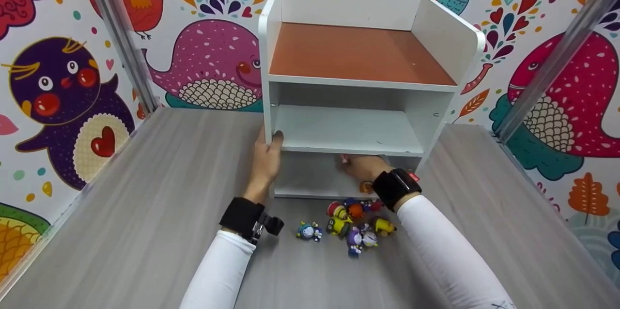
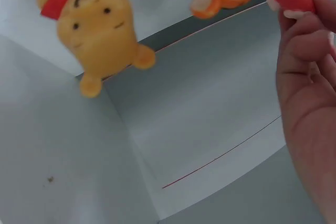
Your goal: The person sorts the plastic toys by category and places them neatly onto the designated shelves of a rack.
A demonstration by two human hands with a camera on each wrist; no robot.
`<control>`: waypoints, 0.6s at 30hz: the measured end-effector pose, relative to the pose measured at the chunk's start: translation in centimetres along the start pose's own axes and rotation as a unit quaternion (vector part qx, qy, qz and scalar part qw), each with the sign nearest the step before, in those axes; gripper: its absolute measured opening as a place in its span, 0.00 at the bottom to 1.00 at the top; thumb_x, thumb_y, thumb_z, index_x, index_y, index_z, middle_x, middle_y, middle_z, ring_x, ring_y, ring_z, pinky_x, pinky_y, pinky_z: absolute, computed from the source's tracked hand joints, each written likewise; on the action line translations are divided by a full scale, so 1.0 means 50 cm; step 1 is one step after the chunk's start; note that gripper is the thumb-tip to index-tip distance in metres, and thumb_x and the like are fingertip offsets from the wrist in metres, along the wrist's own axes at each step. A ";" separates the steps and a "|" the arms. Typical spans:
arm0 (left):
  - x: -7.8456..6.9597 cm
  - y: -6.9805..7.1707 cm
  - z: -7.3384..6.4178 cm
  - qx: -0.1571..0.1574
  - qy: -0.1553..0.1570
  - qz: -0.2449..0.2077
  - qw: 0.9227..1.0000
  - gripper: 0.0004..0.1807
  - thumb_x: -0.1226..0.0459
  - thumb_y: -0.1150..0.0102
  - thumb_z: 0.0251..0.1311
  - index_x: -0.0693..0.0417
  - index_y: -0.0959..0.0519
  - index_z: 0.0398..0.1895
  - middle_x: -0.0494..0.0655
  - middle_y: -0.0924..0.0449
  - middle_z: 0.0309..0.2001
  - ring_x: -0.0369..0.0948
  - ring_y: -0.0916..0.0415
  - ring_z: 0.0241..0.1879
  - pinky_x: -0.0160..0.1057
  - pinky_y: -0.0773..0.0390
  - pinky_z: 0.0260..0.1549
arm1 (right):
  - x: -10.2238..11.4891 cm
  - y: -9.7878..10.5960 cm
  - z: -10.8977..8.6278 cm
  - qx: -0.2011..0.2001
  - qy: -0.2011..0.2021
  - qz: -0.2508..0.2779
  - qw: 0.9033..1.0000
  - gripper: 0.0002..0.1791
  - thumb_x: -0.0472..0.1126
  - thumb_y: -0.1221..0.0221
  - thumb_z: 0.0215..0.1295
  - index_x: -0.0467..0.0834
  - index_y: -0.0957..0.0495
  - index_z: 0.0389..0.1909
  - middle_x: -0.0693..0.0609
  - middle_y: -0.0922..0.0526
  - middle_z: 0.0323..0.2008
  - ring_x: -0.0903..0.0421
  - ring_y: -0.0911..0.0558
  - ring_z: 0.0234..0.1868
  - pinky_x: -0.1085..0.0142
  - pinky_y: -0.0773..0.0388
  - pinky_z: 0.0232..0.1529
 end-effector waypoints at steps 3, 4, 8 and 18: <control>-0.001 0.002 -0.001 -0.001 -0.005 0.001 1.000 0.31 0.63 0.57 0.73 0.63 0.43 0.77 0.64 0.40 0.75 0.56 0.44 0.76 0.58 0.46 0.75 | -0.009 0.001 -0.005 0.011 -0.015 0.012 1.000 0.06 0.38 0.41 0.69 0.41 0.27 0.34 0.44 0.23 0.40 0.51 0.27 0.34 0.57 0.27 0.44; -0.002 0.002 -0.001 -0.001 -0.007 0.000 1.000 0.31 0.63 0.56 0.73 0.63 0.43 0.77 0.64 0.40 0.75 0.56 0.45 0.76 0.58 0.46 0.75 | -0.014 -0.001 -0.007 0.023 -0.034 0.025 0.999 0.06 0.38 0.41 0.69 0.42 0.27 0.34 0.45 0.24 0.39 0.52 0.28 0.32 0.58 0.27 0.40; -0.001 0.005 -0.001 -0.002 -0.005 -0.002 1.000 0.31 0.64 0.56 0.73 0.64 0.43 0.76 0.65 0.40 0.75 0.57 0.45 0.76 0.59 0.46 0.75 | -0.032 -0.007 -0.010 0.050 -0.089 0.088 0.991 0.09 0.39 0.36 0.64 0.44 0.27 0.29 0.51 0.28 0.31 0.56 0.30 0.26 0.65 0.32 0.29; 0.003 0.000 -0.004 0.007 0.010 0.004 1.000 0.31 0.62 0.58 0.75 0.60 0.44 0.78 0.62 0.41 0.76 0.55 0.45 0.77 0.58 0.47 0.76 | -0.015 -0.001 -0.015 0.044 -0.002 0.030 0.999 0.09 0.34 0.38 0.64 0.37 0.20 0.45 0.43 0.17 0.41 0.55 0.23 0.31 0.61 0.25 0.38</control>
Point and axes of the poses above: each hand's wrist, its own z-axis towards the middle knuckle, its own y-axis out of the back of the hand, x = y × z, the point moved 8 cm from there along z, towards the middle knuckle
